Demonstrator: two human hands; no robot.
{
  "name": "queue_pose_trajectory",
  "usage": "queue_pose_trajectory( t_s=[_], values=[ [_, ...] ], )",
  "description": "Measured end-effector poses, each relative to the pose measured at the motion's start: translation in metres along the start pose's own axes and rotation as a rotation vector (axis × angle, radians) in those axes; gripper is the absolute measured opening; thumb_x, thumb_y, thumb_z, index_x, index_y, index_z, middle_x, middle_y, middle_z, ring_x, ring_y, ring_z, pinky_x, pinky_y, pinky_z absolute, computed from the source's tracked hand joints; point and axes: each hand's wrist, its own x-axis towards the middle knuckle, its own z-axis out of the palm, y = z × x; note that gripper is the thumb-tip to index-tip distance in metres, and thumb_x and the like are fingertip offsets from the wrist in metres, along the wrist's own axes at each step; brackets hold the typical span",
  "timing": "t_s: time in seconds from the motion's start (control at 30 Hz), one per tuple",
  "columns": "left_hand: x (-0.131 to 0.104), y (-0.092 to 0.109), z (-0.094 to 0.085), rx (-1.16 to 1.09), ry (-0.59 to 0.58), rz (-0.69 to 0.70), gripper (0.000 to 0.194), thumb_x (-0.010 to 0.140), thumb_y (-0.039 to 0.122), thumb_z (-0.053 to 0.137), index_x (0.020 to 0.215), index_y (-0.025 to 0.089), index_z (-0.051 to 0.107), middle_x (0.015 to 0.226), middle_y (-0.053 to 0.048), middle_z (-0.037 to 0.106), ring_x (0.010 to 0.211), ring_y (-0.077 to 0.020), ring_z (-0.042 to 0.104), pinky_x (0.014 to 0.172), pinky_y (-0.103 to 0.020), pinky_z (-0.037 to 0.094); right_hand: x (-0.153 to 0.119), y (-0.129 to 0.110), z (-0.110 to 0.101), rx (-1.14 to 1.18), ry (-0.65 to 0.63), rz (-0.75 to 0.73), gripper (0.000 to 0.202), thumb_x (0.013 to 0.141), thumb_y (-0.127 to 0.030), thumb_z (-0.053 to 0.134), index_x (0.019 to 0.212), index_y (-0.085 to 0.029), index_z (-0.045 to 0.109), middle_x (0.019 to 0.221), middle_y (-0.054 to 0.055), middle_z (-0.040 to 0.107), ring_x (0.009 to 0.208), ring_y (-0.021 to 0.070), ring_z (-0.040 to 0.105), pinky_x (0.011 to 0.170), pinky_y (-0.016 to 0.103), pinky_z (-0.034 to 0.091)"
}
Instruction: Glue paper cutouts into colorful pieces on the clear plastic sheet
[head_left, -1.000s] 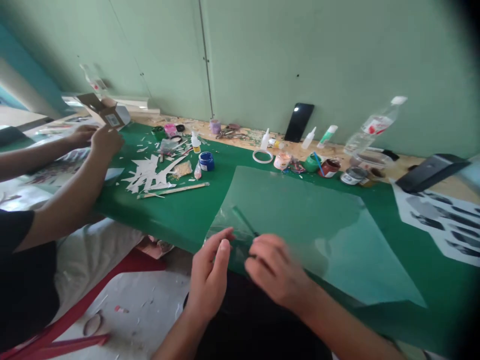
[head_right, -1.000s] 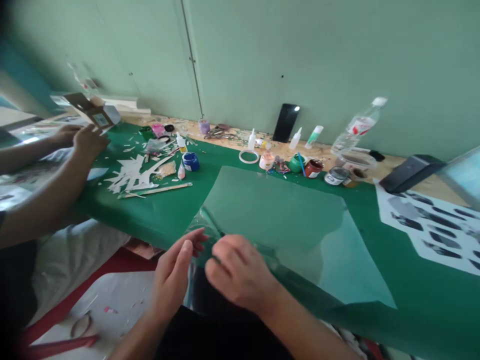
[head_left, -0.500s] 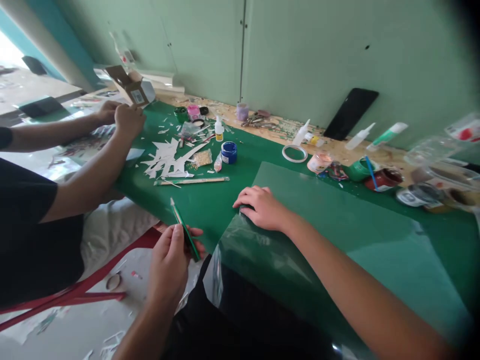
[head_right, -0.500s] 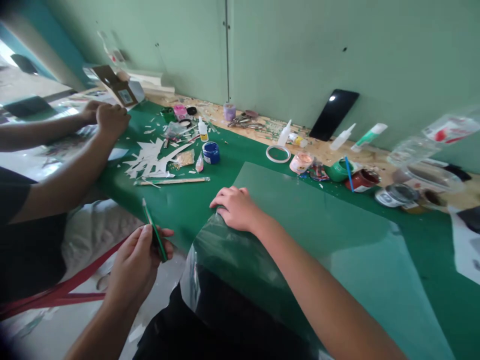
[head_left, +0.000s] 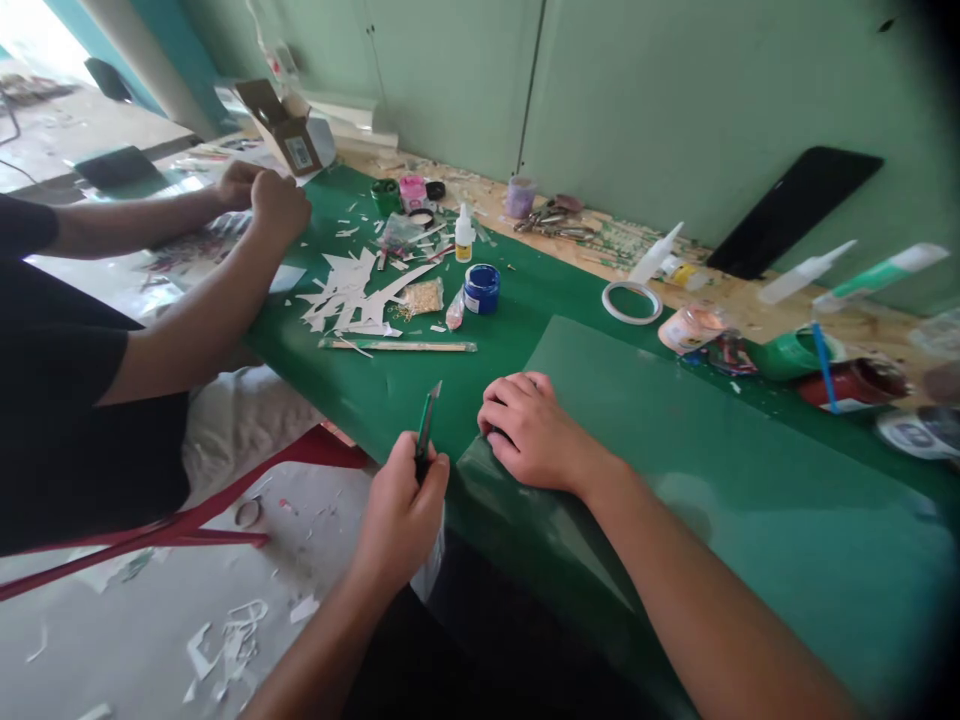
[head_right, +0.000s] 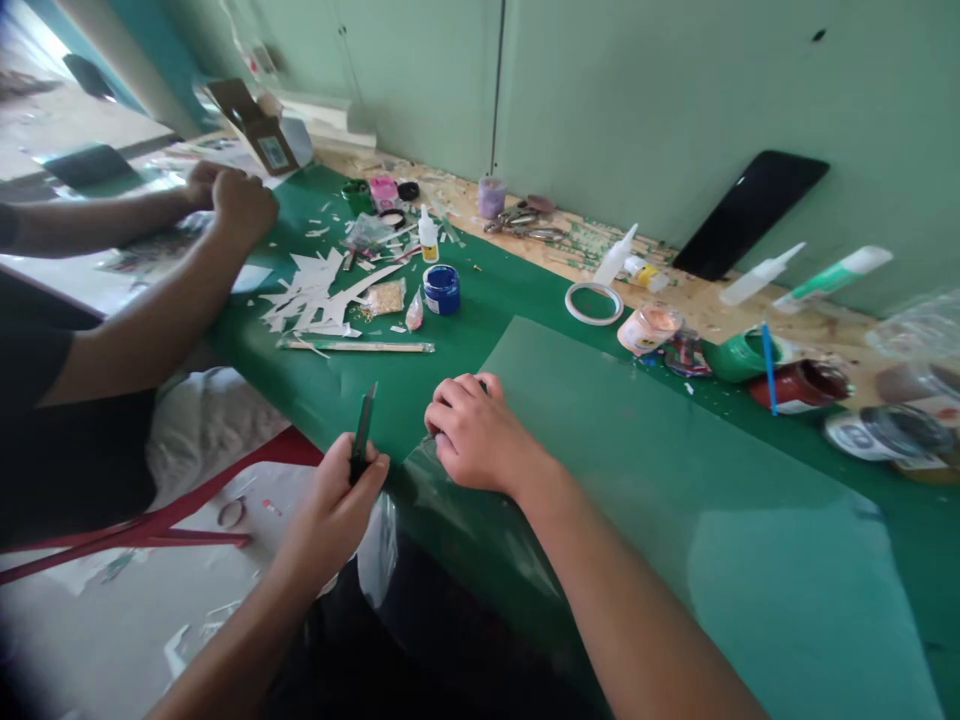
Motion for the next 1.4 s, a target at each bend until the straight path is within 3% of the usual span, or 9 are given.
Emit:
queue_pose_trajectory(
  t_s=[0.2, 0.3, 0.4, 0.5, 0.63, 0.77, 0.87, 1.03, 1.4],
  values=[
    [0.008, 0.009, 0.006, 0.191, 0.020, -0.041, 0.013, 0.086, 0.028, 0.054, 0.078, 0.022, 0.046, 0.067, 0.005, 0.053, 0.061, -0.0126, 0.047, 0.061, -0.026, 0.035, -0.003, 0.000, 0.004, 0.073, 0.040, -0.054, 0.026, 0.081, -0.013, 0.055, 0.101, -0.023, 0.068, 0.107, 0.006, 0.060, 0.105, 0.0238, 0.052, 0.103, 0.046, 0.025],
    [0.007, 0.005, 0.004, 0.119, 0.019, 0.004, 0.014, 0.092, 0.032, 0.049, 0.083, 0.022, 0.046, 0.078, 0.002, 0.062, 0.073, -0.0145, 0.055, 0.068, -0.027, 0.039, -0.004, 0.002, 0.004, 0.093, 0.047, -0.057, 0.024, 0.080, -0.012, 0.056, 0.095, -0.024, 0.070, 0.104, 0.004, 0.061, 0.105, 0.0232, 0.052, 0.103, 0.047, 0.025],
    [0.006, 0.001, 0.001, -0.037, -0.017, 0.009, 0.018, 0.094, 0.037, 0.049, 0.104, 0.022, 0.049, 0.086, 0.000, 0.068, 0.078, -0.0151, 0.060, 0.070, -0.027, 0.042, -0.004, 0.004, 0.005, 0.118, 0.054, -0.058, 0.020, 0.079, -0.013, 0.058, 0.091, -0.025, 0.069, 0.105, 0.004, 0.061, 0.104, 0.0230, 0.053, 0.103, 0.046, 0.025],
    [0.003, -0.001, -0.003, -0.117, -0.084, -0.003, 0.029, 0.095, 0.043, 0.049, 0.112, 0.020, 0.051, 0.072, 0.003, 0.062, 0.067, -0.0138, 0.055, 0.063, -0.025, 0.040, -0.004, 0.005, 0.005, 0.141, 0.062, -0.059, 0.016, 0.079, -0.014, 0.059, 0.088, -0.024, 0.067, 0.104, 0.004, 0.061, 0.104, 0.0228, 0.053, 0.104, 0.046, 0.025],
    [-0.003, -0.007, -0.008, -0.139, -0.066, -0.005, 0.036, 0.097, 0.048, 0.041, 0.100, 0.017, 0.059, 0.061, 0.005, 0.047, 0.057, -0.0110, 0.045, 0.055, -0.023, 0.035, -0.003, 0.005, 0.005, 0.153, 0.070, -0.058, 0.012, 0.081, -0.014, 0.060, 0.086, -0.024, 0.065, 0.102, 0.003, 0.062, 0.103, 0.0223, 0.053, 0.102, 0.046, 0.027],
    [-0.007, -0.018, -0.015, -0.172, -0.073, -0.050, 0.038, 0.096, 0.048, 0.044, 0.109, 0.016, 0.060, 0.061, 0.006, 0.049, 0.051, -0.0108, 0.046, 0.050, -0.023, 0.036, -0.004, 0.005, 0.006, 0.162, 0.091, -0.051, 0.011, 0.081, -0.014, 0.061, 0.086, -0.024, 0.066, 0.100, 0.003, 0.064, 0.101, 0.0220, 0.054, 0.102, 0.045, 0.028],
    [-0.008, -0.023, -0.020, -0.024, -0.060, -0.008, 0.039, 0.095, 0.045, 0.047, 0.120, 0.018, 0.062, 0.070, 0.003, 0.057, 0.056, -0.0121, 0.053, 0.052, -0.024, 0.039, -0.004, 0.007, 0.006, 0.176, 0.110, -0.050, 0.013, 0.082, -0.013, 0.060, 0.085, -0.024, 0.068, 0.098, 0.002, 0.064, 0.098, 0.0207, 0.055, 0.104, 0.045, 0.029],
    [-0.015, -0.021, -0.024, 0.319, -0.093, 0.238, 0.040, 0.099, 0.039, 0.042, 0.128, 0.021, 0.063, 0.097, -0.005, 0.066, 0.088, -0.0182, 0.063, 0.078, -0.029, 0.048, -0.004, 0.009, 0.009, 0.193, 0.132, -0.053, 0.018, 0.083, -0.011, 0.059, 0.087, -0.025, 0.071, 0.098, 0.002, 0.065, 0.098, 0.0201, 0.056, 0.105, 0.045, 0.030],
    [-0.010, -0.014, -0.018, 0.623, -0.095, 0.391, 0.039, 0.100, 0.032, 0.041, 0.132, 0.025, 0.062, 0.097, -0.004, 0.063, 0.078, -0.0145, 0.063, 0.069, -0.027, 0.048, -0.003, 0.010, 0.009, 0.181, 0.126, -0.043, 0.021, 0.086, -0.009, 0.057, 0.086, -0.024, 0.072, 0.097, 0.003, 0.066, 0.097, 0.0198, 0.056, 0.102, 0.044, 0.033]
  ],
)
